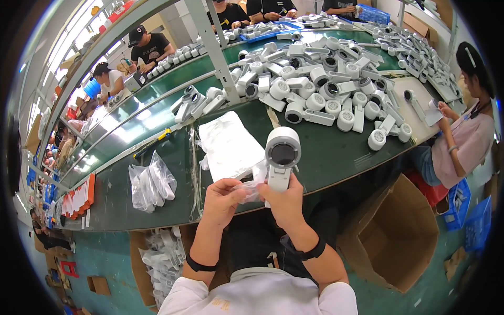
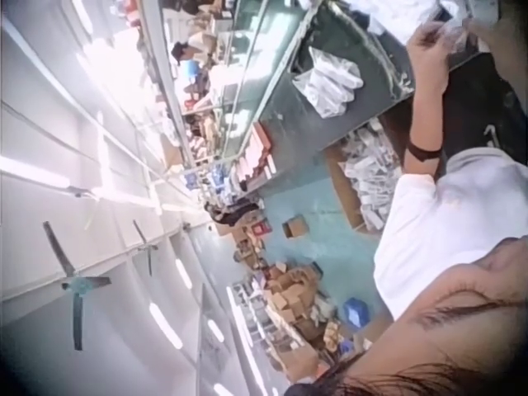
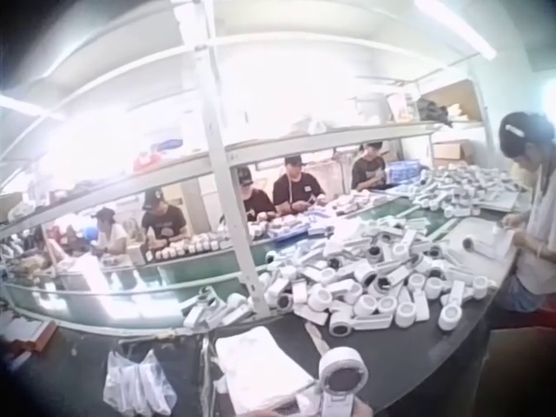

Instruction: The person picks up a handheld fan from a pile, slides it into a plastic bag, and places the bagged fan onto the table, repeating the process for a second fan.

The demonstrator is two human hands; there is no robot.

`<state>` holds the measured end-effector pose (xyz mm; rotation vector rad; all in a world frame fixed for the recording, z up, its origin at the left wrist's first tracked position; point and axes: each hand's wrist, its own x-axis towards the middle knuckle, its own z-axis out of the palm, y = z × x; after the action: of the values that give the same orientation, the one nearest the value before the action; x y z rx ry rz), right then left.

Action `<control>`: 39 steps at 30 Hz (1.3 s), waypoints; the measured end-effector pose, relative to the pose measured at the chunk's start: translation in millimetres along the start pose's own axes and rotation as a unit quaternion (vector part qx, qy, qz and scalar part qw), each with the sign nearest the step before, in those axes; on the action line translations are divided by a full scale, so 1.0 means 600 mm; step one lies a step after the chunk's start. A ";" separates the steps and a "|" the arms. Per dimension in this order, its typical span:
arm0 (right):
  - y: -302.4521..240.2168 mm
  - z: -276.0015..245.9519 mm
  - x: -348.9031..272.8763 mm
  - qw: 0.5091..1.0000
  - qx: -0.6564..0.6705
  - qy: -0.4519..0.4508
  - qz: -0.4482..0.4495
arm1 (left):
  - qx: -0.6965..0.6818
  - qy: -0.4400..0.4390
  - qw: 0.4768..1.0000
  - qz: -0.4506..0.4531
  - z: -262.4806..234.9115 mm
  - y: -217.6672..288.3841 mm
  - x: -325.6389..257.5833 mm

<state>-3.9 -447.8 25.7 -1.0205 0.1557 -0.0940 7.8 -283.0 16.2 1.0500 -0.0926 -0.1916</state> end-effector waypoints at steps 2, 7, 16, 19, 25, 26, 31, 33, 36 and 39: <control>0.004 0.003 0.001 1.000 -0.011 0.010 -0.002 | -0.039 0.011 0.999 -0.016 -0.017 -0.003 -0.002; 0.007 0.009 0.000 0.997 -0.035 0.054 -0.033 | -0.218 0.089 0.972 -0.012 -0.018 0.008 -0.003; -0.002 0.026 0.002 0.993 -0.088 0.033 -0.077 | 0.223 0.110 0.966 0.071 -0.012 0.010 -0.001; 0.014 0.029 0.003 0.987 -0.134 0.013 -0.092 | 0.263 0.193 0.938 0.116 -0.035 0.015 -0.013; 0.032 -0.019 0.006 0.973 -0.157 0.091 -0.142 | -0.159 0.097 0.982 0.018 -0.026 -0.033 0.018; 0.030 -0.020 0.005 0.976 -0.155 0.070 -0.135 | -0.173 0.093 0.980 0.008 -0.019 -0.027 0.016; 0.042 0.000 -0.004 0.990 -0.105 -0.010 -0.090 | -0.068 0.070 0.993 0.066 -0.023 0.005 -0.025; 0.039 0.007 -0.009 0.988 -0.125 -0.008 -0.093 | 0.027 0.056 0.995 0.078 -0.033 0.008 -0.031; 0.036 0.015 -0.008 0.984 -0.146 0.002 -0.107 | 0.109 0.132 0.985 0.031 -0.050 0.007 -0.019; 0.044 0.013 -0.007 0.979 -0.159 -0.007 -0.128 | -0.041 0.148 0.988 -0.010 -0.065 0.001 -0.010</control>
<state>-6.7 -426.8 7.7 -1.3572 0.0241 -0.3044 8.5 -248.0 -2.6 0.9877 0.1929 -0.0562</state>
